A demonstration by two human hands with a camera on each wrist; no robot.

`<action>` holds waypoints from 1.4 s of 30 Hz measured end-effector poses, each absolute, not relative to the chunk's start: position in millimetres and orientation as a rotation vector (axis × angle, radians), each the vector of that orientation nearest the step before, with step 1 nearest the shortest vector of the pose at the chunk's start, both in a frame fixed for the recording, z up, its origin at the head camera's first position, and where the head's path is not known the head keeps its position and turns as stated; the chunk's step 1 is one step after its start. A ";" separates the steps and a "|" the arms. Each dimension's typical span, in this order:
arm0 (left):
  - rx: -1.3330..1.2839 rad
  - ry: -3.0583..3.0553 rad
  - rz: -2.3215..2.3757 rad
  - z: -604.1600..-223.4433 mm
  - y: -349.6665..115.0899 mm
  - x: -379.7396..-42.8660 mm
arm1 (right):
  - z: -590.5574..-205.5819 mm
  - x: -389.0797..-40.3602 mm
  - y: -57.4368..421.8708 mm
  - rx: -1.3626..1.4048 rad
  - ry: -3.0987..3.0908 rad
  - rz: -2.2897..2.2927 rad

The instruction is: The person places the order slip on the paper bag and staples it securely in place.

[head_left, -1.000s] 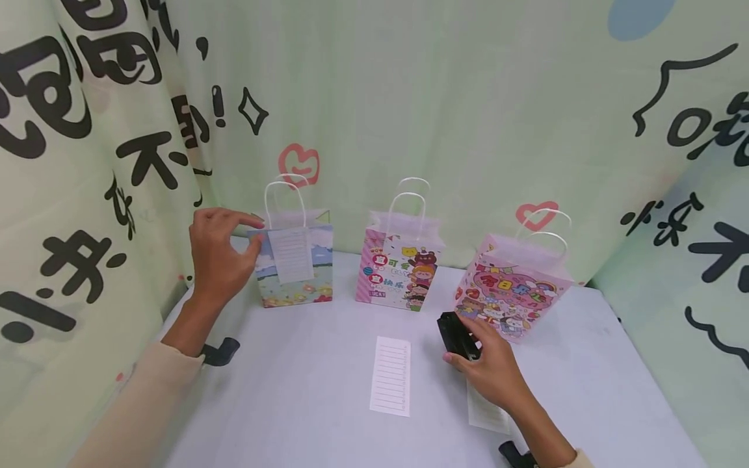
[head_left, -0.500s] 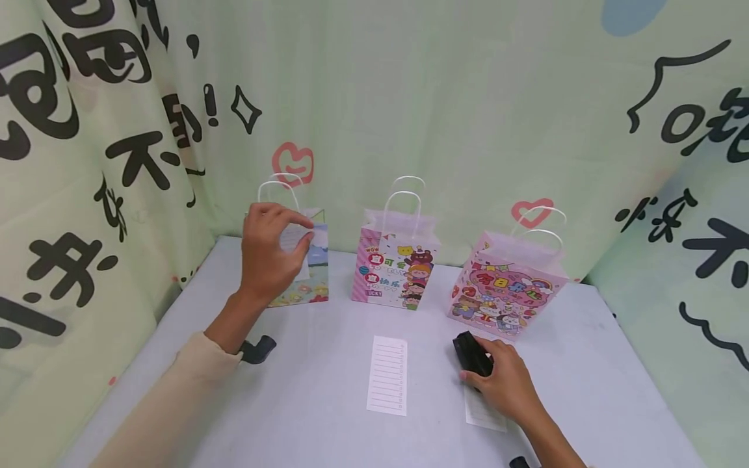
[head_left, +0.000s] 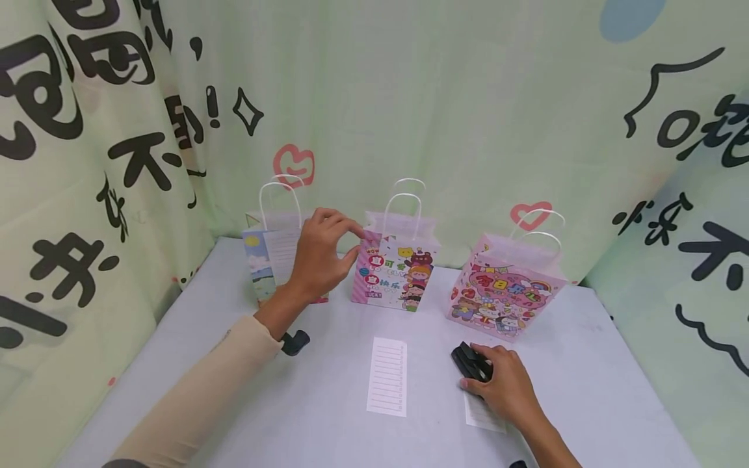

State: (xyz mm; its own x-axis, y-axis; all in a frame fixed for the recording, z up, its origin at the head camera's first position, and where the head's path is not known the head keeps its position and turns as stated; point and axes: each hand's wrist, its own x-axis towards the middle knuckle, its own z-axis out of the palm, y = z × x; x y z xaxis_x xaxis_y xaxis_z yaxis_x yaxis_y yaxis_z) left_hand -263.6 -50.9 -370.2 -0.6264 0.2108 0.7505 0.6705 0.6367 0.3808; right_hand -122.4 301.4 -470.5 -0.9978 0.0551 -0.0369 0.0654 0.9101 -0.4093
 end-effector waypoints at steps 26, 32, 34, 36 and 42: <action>-0.714 -2.321 -0.767 -385.0 -9.0 -282.3 | -474.8 -134.5 207.3 -0.340 3.021 -0.927; -0.722 -2.311 -0.786 -384.3 -6.5 -282.5 | -480.5 -138.5 194.3 -0.267 3.006 -0.727; -0.722 -2.316 -0.785 -383.6 -6.2 -282.2 | -481.4 -139.3 191.5 -0.244 2.997 -0.684; -0.718 -2.321 -0.784 -382.9 -6.3 -281.8 | -481.1 -139.7 189.5 -0.226 2.992 -0.662; -0.717 -2.322 -0.788 -381.3 -5.8 -280.4 | -478.5 -138.4 189.0 -0.249 2.982 -0.690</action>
